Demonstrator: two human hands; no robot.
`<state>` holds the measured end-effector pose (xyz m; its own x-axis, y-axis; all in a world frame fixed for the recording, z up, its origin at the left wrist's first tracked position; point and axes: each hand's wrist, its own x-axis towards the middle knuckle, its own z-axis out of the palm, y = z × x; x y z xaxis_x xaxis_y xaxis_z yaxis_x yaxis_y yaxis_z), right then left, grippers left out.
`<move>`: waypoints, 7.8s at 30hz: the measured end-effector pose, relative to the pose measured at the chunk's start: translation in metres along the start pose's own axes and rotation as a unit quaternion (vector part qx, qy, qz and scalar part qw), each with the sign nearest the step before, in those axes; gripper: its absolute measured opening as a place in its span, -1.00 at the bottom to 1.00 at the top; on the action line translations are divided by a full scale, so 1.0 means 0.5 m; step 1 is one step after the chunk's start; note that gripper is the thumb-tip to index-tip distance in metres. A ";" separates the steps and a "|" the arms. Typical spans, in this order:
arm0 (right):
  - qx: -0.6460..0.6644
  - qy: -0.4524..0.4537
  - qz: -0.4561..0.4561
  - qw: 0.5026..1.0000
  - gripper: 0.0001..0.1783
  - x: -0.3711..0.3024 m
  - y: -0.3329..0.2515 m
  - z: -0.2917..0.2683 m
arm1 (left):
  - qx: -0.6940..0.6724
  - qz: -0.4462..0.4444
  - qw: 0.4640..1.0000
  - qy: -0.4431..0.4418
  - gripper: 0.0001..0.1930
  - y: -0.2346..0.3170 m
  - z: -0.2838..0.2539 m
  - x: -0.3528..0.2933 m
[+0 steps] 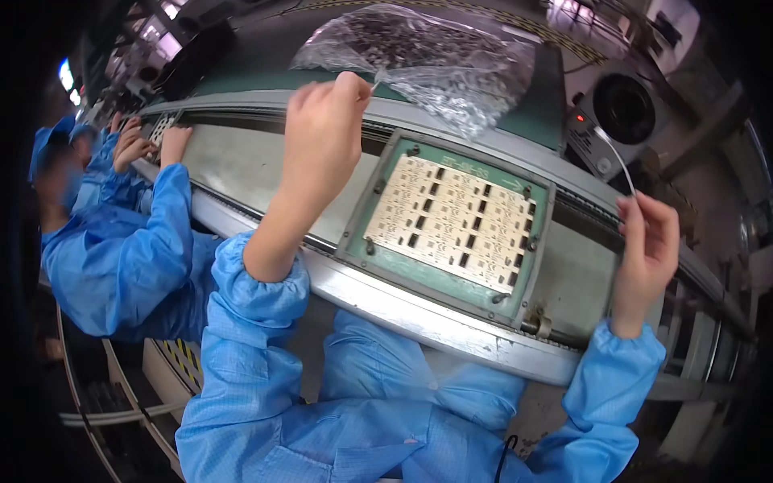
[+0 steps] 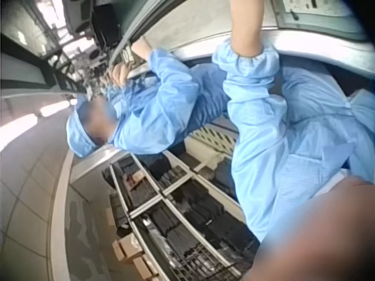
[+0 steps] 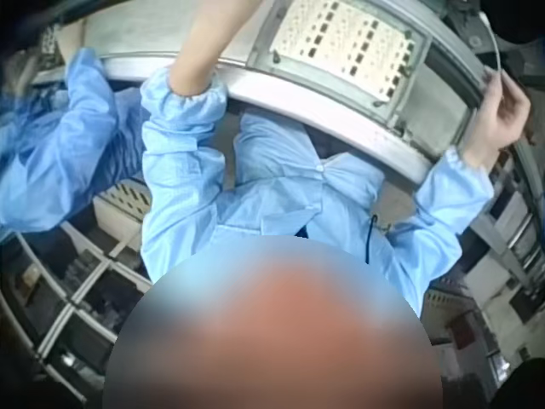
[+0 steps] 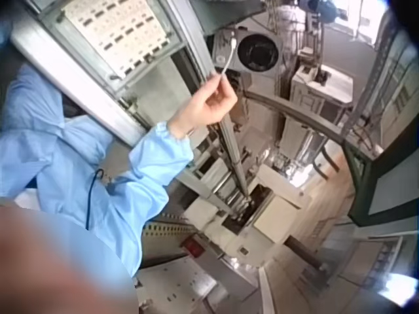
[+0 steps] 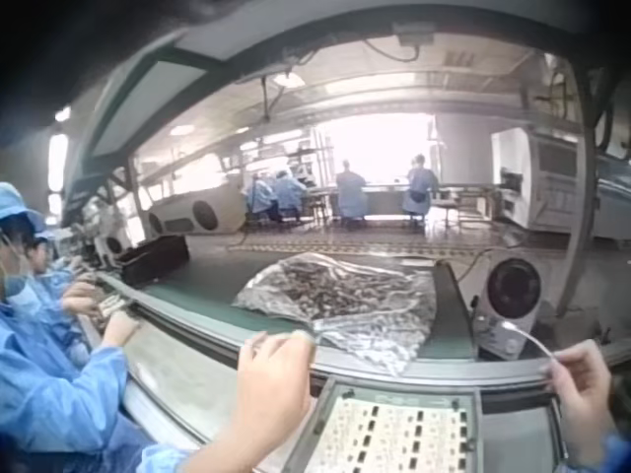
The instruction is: Manually inserting components into a printed circuit board on an assembly line.
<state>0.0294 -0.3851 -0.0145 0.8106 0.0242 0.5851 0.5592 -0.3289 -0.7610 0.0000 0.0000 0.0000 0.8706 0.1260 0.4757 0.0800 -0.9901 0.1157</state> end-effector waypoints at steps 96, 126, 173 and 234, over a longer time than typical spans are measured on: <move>-0.194 -0.251 -0.018 0.948 -0.93 -0.007 -0.049 0.317 | -0.470 0.004 0.866 0.170 -0.75 0.026 0.142 0.426; -0.431 -0.109 -0.281 0.850 -0.69 0.352 0.072 0.470 | -0.281 0.209 0.934 -0.070 -0.88 -0.006 0.079 -0.041; -0.324 -0.287 -0.205 0.878 -0.63 0.406 0.106 0.548 | -0.107 0.174 0.978 -0.039 -0.93 0.032 0.049 -0.070; -0.156 -0.357 -0.209 0.897 -0.88 0.099 0.075 0.189 | -0.149 0.066 0.981 -0.110 -0.73 -0.071 0.262 0.334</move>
<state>0.1069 -0.3070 -0.0403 0.5094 0.7683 0.3875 0.8541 -0.3967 -0.3363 0.2063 0.0482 -0.0391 0.9499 -0.0505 0.3084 -0.1568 -0.9307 0.3306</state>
